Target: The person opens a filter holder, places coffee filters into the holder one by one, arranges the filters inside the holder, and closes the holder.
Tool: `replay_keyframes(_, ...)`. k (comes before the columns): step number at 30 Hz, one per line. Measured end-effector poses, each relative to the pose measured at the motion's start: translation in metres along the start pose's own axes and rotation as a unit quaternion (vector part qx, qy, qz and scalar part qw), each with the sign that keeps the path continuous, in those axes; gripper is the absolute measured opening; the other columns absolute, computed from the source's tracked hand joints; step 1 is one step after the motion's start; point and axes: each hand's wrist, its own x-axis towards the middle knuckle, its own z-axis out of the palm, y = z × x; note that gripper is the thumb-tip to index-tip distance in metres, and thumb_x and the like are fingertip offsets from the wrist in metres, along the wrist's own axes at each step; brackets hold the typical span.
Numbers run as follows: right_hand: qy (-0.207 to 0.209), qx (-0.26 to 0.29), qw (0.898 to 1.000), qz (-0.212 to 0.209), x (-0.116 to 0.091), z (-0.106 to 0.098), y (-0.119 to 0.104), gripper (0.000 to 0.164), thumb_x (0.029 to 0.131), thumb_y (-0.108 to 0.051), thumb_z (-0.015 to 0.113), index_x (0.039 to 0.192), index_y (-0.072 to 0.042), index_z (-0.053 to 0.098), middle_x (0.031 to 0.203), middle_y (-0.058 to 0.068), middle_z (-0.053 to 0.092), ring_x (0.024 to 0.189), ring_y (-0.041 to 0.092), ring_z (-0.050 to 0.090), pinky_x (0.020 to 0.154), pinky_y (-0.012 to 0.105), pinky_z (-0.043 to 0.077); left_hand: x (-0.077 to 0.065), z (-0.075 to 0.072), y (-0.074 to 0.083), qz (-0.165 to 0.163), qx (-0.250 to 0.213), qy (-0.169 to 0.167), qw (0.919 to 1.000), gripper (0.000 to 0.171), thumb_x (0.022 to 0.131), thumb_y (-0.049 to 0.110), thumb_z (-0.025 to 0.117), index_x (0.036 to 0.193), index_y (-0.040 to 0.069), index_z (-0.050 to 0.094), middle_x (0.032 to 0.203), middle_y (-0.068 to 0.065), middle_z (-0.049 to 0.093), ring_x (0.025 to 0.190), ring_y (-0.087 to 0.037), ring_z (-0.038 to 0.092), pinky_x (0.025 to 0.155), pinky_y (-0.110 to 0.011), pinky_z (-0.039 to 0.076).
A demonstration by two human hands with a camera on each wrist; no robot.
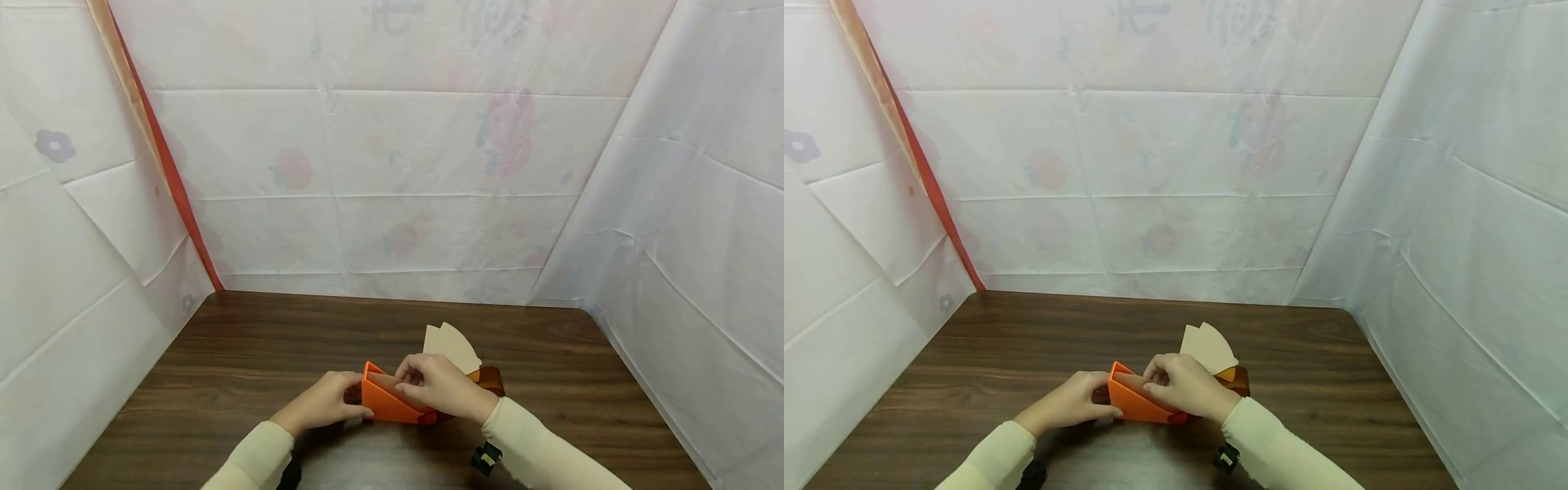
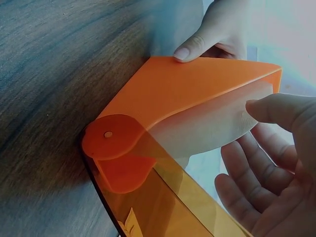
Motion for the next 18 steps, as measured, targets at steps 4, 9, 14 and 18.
replay_keyframes(4, 0.002, -0.003, 1.0, -0.004, 0.0009, -0.0009, 0.0, 0.008, 0.093, -0.017, 0.074, 0.099, -0.017, 0.068, 0.084, -0.013, 0.062, 0.075, 0.004, 0.059, 0.07, 0.021, 0.054, 0.0008, -0.0003, 0.0005, -0.004, 0.001, 0.0, 1.0, 0.037, 0.089, 0.031, 0.078, 0.12, 0.015, 0.067, 0.11, 0.007, 0.069, 0.098, -0.008, 0.067, 0.085, -0.025, 0.055)
replay_keyframes(9, 0.008, -0.012, 1.0, -0.004, 0.0022, -0.0012, -0.0011, 0.01, 0.093, -0.018, 0.075, 0.101, -0.016, 0.068, 0.086, -0.013, 0.062, 0.078, 0.003, 0.059, 0.072, 0.023, 0.055, 0.0004, 0.0009, -0.0011, 0.0, 0.0, 0.001, 1.0, 0.036, 0.09, 0.03, 0.078, 0.12, 0.013, 0.067, 0.109, 0.008, 0.069, 0.097, -0.006, 0.067, 0.084, -0.024, 0.055)
replay_keyframes(14, 0.01, -0.026, 1.0, -0.004, 0.0026, -0.0019, -0.0016, 0.012, 0.093, -0.019, 0.075, 0.102, -0.015, 0.068, 0.088, -0.013, 0.062, 0.08, 0.002, 0.059, 0.075, 0.024, 0.055, 0.0001, 0.0011, -0.0012, 0.0, -0.002, 0.001, 1.0, 0.035, 0.09, 0.03, 0.078, 0.118, 0.015, 0.067, 0.108, 0.009, 0.07, 0.096, -0.006, 0.067, 0.083, -0.025, 0.056)
replay_keyframes(18, 0.01, -0.035, 0.999, -0.001, 0.0028, -0.003, -0.001, 0.014, 0.093, -0.02, 0.075, 0.103, -0.015, 0.068, 0.089, -0.013, 0.062, 0.08, 0.001, 0.059, 0.075, 0.023, 0.055, 0.0003, 0.0007, -0.0009, -0.003, -0.001, 0.001, 1.0, 0.035, 0.089, 0.031, 0.079, 0.118, 0.016, 0.067, 0.108, 0.009, 0.069, 0.096, -0.007, 0.067, 0.083, -0.025, 0.056)
